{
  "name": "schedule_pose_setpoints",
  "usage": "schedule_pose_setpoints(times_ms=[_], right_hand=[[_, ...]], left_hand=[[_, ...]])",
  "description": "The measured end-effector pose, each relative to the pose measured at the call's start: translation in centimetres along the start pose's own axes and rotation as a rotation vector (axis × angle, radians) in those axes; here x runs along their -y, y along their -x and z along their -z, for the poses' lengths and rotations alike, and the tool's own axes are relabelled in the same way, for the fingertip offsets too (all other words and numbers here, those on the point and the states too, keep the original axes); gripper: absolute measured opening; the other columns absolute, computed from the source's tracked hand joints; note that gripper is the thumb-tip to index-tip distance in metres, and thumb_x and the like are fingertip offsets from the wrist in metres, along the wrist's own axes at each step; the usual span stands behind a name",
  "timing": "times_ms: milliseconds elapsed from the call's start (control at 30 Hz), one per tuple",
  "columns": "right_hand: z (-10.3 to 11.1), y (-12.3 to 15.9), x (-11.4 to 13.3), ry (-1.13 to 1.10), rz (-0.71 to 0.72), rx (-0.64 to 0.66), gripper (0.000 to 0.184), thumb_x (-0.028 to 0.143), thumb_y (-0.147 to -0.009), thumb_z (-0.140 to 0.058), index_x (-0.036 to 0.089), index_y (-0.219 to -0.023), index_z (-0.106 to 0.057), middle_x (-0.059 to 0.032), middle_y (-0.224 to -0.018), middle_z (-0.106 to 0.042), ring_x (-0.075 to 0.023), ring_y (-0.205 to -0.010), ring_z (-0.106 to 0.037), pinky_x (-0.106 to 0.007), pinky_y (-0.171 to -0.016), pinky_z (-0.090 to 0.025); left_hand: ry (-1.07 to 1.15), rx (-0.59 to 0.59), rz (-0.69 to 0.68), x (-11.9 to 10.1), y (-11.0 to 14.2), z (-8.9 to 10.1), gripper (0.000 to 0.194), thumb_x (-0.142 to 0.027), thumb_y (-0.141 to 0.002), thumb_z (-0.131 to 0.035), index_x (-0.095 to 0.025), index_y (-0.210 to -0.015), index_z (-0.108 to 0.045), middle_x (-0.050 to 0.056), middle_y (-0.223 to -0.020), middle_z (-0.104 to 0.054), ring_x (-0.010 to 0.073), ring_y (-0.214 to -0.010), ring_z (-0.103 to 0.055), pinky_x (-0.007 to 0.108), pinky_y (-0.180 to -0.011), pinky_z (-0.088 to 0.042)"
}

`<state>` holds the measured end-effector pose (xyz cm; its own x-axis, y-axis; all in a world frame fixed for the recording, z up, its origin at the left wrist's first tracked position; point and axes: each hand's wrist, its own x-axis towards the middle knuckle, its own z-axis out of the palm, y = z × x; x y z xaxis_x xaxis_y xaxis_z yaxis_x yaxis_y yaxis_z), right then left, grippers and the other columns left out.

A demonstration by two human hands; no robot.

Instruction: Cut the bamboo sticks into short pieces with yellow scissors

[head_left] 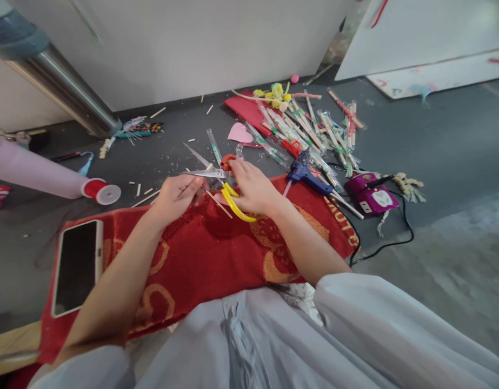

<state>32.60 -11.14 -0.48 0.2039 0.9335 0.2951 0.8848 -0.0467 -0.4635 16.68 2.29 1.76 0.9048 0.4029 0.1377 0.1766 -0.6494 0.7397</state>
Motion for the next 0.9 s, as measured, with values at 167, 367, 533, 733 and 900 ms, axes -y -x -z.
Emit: schedule_pose_setpoints(times_ms=[167,367,533,733,900], right_hand=[[-0.1,-0.1,-0.1,-0.02,0.034,0.013,0.07,0.075,-0.081,-0.04,0.013,-0.112,-0.047,-0.0168,-0.112,-0.058,-0.0278,-0.101,-0.056,-0.043,-0.09,-0.044],[0.0,-0.4,0.0,0.028,0.003,0.033,0.06,0.065,-0.086,-0.041,0.011,-0.11,-0.048,-0.0181,-0.11,-0.059,-0.0278,-0.097,-0.057,-0.041,-0.086,-0.044],[0.2,-0.2,0.4,0.034,-0.013,0.056,0.05,0.053,-0.086,-0.046,0.012,-0.114,-0.047,-0.0168,-0.11,-0.061,-0.0271,-0.097,-0.058,-0.039,-0.086,-0.044],[0.3,0.0,0.7,0.056,-0.046,0.062,0.049,0.049,-0.083,-0.051,0.013,-0.115,-0.047,-0.0162,-0.114,-0.062,-0.029,-0.1,-0.06,-0.039,-0.088,-0.045],[0.3,-0.1,1.1,0.081,-0.089,0.087,0.053,0.049,-0.084,-0.051,0.011,-0.119,-0.046,-0.0174,-0.114,-0.061,-0.0294,-0.102,-0.06,-0.039,-0.087,-0.045]], left_hand=[[0.281,0.163,0.058,-0.8,0.0,0.5,0.044,-0.052,-0.093,-0.04,-0.016,-0.076,-0.06,-0.003,-0.045,-0.05,0.0071,-0.039,-0.039,0.02,-0.042,-0.031],[0.34,0.133,0.103,-0.3,0.0,0.2,0.048,-0.06,-0.089,-0.044,-0.017,-0.076,-0.06,-0.002,-0.044,-0.049,0.0066,-0.037,-0.037,0.019,-0.038,-0.026],[0.282,0.1,0.138,-0.4,0.1,0.2,0.046,-0.058,-0.089,-0.043,-0.019,-0.076,-0.061,-0.002,-0.043,-0.05,0.0078,-0.036,-0.036,0.021,-0.038,-0.029],[0.145,0.089,0.083,-0.5,0.1,0.4,0.046,-0.054,-0.093,-0.036,-0.019,-0.077,-0.062,-0.001,-0.044,-0.051,0.0103,-0.039,-0.043,0.023,-0.042,-0.037],[0.119,0.04,0.073,-0.4,0.0,0.4,0.041,-0.045,-0.094,-0.037,-0.019,-0.077,-0.064,-0.001,-0.046,-0.053,0.0105,-0.042,-0.047,0.024,-0.047,-0.042]])
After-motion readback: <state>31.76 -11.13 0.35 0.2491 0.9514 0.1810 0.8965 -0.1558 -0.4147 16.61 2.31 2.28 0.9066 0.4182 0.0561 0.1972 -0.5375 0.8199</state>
